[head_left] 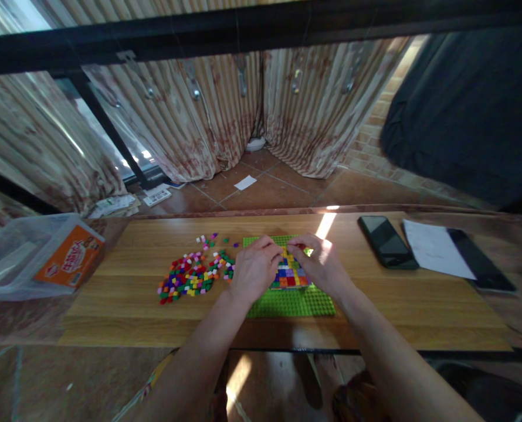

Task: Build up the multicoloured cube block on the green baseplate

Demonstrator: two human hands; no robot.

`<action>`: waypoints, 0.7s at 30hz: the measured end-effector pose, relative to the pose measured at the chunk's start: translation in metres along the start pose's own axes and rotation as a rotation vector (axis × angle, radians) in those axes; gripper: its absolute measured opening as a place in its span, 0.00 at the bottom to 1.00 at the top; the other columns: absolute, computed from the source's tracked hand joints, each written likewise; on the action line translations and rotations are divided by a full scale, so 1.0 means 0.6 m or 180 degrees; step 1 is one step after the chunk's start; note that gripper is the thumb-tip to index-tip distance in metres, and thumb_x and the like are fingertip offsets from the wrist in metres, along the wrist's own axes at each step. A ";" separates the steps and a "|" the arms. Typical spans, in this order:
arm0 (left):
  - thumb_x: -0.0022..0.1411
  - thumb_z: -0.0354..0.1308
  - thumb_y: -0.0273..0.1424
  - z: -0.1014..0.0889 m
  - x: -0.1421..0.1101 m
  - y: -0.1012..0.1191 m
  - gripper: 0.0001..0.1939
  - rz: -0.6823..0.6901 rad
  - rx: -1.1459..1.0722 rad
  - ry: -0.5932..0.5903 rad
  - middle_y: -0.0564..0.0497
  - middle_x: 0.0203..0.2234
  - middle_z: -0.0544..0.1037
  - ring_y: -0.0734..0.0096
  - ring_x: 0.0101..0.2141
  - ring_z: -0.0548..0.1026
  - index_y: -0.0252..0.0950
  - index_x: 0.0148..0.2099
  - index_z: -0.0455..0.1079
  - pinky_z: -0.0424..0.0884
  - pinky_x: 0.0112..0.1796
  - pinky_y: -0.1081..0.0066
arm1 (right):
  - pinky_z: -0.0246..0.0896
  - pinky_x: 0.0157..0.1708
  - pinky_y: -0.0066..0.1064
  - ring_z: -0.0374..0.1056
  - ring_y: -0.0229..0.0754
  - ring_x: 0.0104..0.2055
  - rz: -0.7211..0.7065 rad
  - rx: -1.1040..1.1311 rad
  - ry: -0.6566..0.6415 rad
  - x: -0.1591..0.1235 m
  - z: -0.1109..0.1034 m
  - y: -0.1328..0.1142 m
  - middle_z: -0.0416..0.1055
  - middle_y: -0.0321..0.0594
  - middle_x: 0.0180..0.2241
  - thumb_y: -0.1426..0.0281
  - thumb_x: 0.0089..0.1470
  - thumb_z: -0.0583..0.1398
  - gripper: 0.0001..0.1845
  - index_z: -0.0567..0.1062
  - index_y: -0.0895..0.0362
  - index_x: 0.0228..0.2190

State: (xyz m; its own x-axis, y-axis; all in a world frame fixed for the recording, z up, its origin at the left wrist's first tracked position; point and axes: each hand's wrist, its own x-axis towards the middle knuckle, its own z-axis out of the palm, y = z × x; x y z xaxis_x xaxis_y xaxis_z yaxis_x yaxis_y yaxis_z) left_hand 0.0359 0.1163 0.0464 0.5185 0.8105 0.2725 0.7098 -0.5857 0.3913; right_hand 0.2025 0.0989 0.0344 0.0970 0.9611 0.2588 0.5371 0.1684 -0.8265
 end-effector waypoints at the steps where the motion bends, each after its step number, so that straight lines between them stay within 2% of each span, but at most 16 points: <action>1: 0.65 0.53 0.29 0.002 0.000 0.000 0.08 -0.0016 0.0003 0.0029 0.49 0.37 0.75 0.69 0.37 0.73 0.38 0.40 0.74 0.67 0.38 0.71 | 0.64 0.39 0.34 0.69 0.41 0.35 -0.0002 0.0007 -0.0003 0.000 0.001 0.000 0.75 0.40 0.31 0.68 0.52 0.58 0.08 0.77 0.56 0.28; 5: 0.62 0.56 0.30 0.006 -0.002 0.002 0.06 -0.0154 -0.0015 0.0130 0.50 0.38 0.75 0.67 0.39 0.73 0.38 0.42 0.72 0.68 0.40 0.69 | 0.64 0.40 0.36 0.69 0.42 0.36 0.0102 -0.0010 0.0020 0.000 0.003 -0.003 0.74 0.42 0.33 0.66 0.52 0.59 0.09 0.78 0.56 0.31; 14: 0.60 0.58 0.29 0.010 -0.001 0.001 0.12 -0.0333 -0.0140 0.0226 0.49 0.38 0.76 0.63 0.41 0.74 0.38 0.47 0.67 0.68 0.41 0.67 | 0.66 0.34 0.36 0.70 0.41 0.32 0.0171 -0.0141 -0.0022 0.003 0.010 -0.012 0.75 0.43 0.33 0.63 0.50 0.62 0.11 0.78 0.57 0.32; 21: 0.58 0.60 0.26 0.010 -0.002 -0.002 0.13 -0.0475 -0.0654 0.0296 0.50 0.36 0.77 0.68 0.37 0.74 0.37 0.46 0.68 0.70 0.40 0.69 | 0.67 0.31 0.34 0.70 0.40 0.30 0.0271 -0.0072 -0.0006 0.007 0.013 -0.005 0.76 0.42 0.32 0.64 0.47 0.63 0.10 0.79 0.56 0.32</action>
State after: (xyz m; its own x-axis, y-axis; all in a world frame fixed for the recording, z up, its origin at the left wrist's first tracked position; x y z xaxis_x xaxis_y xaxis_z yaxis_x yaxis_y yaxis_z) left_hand 0.0373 0.1163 0.0405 0.3626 0.8907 0.2743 0.6586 -0.4532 0.6007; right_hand 0.1948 0.1044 0.0341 0.1416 0.9721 0.1870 0.5458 0.0810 -0.8340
